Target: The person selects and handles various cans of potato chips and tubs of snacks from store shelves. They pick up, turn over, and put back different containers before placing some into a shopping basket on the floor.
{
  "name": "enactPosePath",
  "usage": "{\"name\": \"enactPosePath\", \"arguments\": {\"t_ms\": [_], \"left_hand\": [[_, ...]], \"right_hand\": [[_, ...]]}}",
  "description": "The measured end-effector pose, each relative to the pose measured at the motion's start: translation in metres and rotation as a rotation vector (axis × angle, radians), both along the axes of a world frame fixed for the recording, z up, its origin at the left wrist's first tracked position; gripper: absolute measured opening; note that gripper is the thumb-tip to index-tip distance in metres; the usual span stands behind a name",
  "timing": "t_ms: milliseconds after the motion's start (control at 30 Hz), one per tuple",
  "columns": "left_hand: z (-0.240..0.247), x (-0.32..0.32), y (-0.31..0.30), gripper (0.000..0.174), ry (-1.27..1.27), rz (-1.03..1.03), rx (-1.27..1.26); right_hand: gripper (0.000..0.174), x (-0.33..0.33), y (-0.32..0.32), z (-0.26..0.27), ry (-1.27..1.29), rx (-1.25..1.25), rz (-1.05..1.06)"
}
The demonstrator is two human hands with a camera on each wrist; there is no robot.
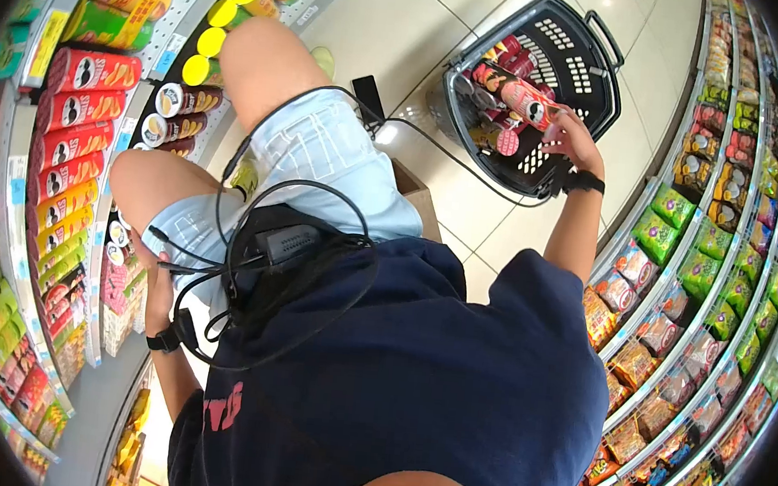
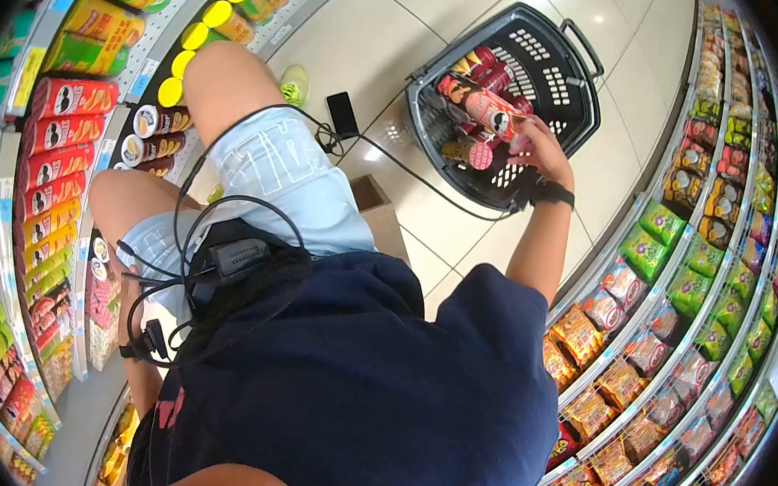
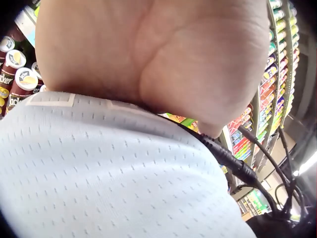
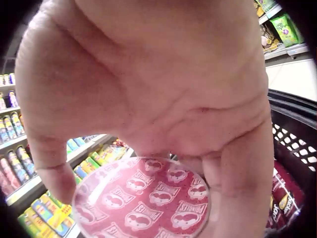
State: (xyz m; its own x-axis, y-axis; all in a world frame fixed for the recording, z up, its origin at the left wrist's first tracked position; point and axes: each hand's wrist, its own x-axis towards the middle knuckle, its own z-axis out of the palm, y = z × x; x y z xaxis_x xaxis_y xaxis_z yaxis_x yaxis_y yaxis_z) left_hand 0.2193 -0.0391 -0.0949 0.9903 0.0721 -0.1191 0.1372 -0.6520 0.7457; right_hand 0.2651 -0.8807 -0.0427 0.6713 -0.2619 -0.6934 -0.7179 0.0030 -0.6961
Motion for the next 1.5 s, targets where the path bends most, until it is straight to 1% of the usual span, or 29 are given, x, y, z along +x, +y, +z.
{"name": "enactPosePath", "arguments": {"t_ms": [67, 133, 200, 233, 267, 300, 333, 367, 400, 467, 500, 567, 600, 633, 667, 700, 767, 867, 933, 967, 1033, 1100, 1167, 1233, 1267, 1333, 1367, 1433, 1500], "left_hand": [[0.023, 0.0, -0.026, 0.105, 0.131, 0.0, -0.073], [0.044, -0.011, -0.041, 0.101, 0.295, 0.017, -0.143], [0.057, -0.027, -0.047, 0.097, 0.374, 0.037, -0.179], [0.059, -0.03, -0.049, 0.095, 0.343, 0.035, -0.17], [0.058, -0.028, -0.048, 0.094, 0.269, 0.028, -0.135], [0.076, -0.022, -0.051, 0.088, 0.196, 0.001, -0.012], [0.093, -0.015, -0.054, 0.085, 0.123, -0.018, 0.115], [0.11, -0.013, -0.048, 0.079, 0.139, -0.032, 0.072], [0.126, -0.005, -0.039, 0.074, 0.142, -0.066, 0.024], [0.161, -0.001, -0.039, 0.071, -0.139, 0.046, 0.042], [0.177, -0.007, -0.057, 0.071, -0.142, 0.079, 0.016], [0.222, 0.002, -0.05, 0.08, -0.552, 0.069, 0.276], [0.234, -0.001, -0.057, 0.08, -0.557, 0.067, 0.263], [0.245, -0.002, -0.066, 0.083, -0.61, 0.069, 0.395], [0.254, -0.003, -0.069, 0.087, -0.664, 0.073, 0.542], [0.259, -0.005, -0.072, 0.091, -0.634, 0.097, 0.579], [0.245, -0.01, -0.067, 0.089, -0.623, 0.146, 0.62], [0.234, -0.034, -0.059, 0.082, -0.505, 0.211, 0.608], [0.225, -0.051, -0.042, 0.079, -0.586, 0.257, 0.493], [0.225, -0.061, -0.034, 0.074, -0.651, 0.302, 0.528], [0.222, -0.077, -0.006, 0.069, -0.651, 0.505, 0.401], [0.209, -0.086, 0.042, 0.069, -0.853, 0.73, 0.063], [0.221, -0.1, 0.098, 0.074, -0.813, 0.902, -0.179], [0.231, -0.095, 0.154, 0.065, -1.004, 1.04, -0.005], [0.237, -0.094, 0.181, 0.065, -1.013, 1.036, -0.011], [0.25, -0.093, 0.228, 0.054, -1.034, 0.982, 0.278], [0.253, -0.092, 0.244, 0.054, -1.041, 0.977, 0.271], [0.257, -0.081, 0.265, 0.047, -0.972, 1.032, 0.471], [0.273, -0.072, 0.25, 0.05, -0.921, 1.033, 0.194]], "right_hand": [[0.049, -0.003, -0.007, 0.016, -0.014, 0.077, 0.064], [0.054, -0.009, 0.014, 0.051, -0.118, 0.035, 0.042], [0.051, 0.004, 0.119, 0.124, -0.287, 0.027, -0.12], [0.058, 0.01, 0.124, 0.13, -0.355, -0.017, 0.002], [0.069, 0.017, 0.092, 0.122, -0.362, -0.094, 0.208], [0.074, 0.037, 0.061, 0.107, -0.388, -0.018, 0.359], [0.075, 0.062, 0.09, 0.115, -0.475, 0.062, 0.48], [0.077, 0.088, 0.123, 0.123, -0.559, 0.157, 0.596], [0.078, 0.11, 0.184, 0.139, -0.727, 0.094, 0.75], [0.08, 0.125, 0.255, 0.183, -0.983, -0.103, 1.011], [0.082, 0.141, 0.286, 0.193, -0.976, -0.057, 1.083], [0.08, 0.174, 0.381, 0.19, -1.03, -0.011, 1.184], [0.077, 0.188, 0.43, 0.189, -1.078, -0.019, 1.241], [0.069, 0.178, 0.474, 0.213, -0.964, 0.083, 1.329], [0.067, 0.177, 0.508, 0.221, -1.017, 0.033, 1.449], [0.067, 0.177, 0.538, 0.219, -1.142, 0.134, 1.574], [0.066, 0.158, 0.576, 0.23, -0.946, 0.263, 1.682], [0.067, 0.134, 0.603, 0.229, -0.935, 0.323, 1.779], [0.067, 0.124, 0.602, 0.231, -0.905, 0.314, 1.799], [0.067, 0.121, 0.598, 0.228, -0.842, 0.416, 1.721], [0.064, 0.126, 0.585, 0.221, -0.801, 0.525, 1.607], [0.061, 0.143, 0.56, 0.204, -0.832, 0.484, 1.54], [0.052, 0.161, 0.526, 0.186, -0.798, 0.426, 1.41], [0.043, 0.172, 0.49, 0.172, -0.739, 0.37, 1.265], [0.04, 0.173, 0.474, 0.166, -0.738, 0.337, 1.192], [0.038, 0.172, 0.447, 0.16, -0.739, 0.266, 1.106], [0.036, 0.171, 0.436, 0.157, -0.728, 0.202, 1.019], [0.035, 0.167, 0.416, 0.152, -0.717, 0.178, 0.957], [0.034, 0.163, 0.407, 0.151, -0.698, 0.156, 0.881]]}}
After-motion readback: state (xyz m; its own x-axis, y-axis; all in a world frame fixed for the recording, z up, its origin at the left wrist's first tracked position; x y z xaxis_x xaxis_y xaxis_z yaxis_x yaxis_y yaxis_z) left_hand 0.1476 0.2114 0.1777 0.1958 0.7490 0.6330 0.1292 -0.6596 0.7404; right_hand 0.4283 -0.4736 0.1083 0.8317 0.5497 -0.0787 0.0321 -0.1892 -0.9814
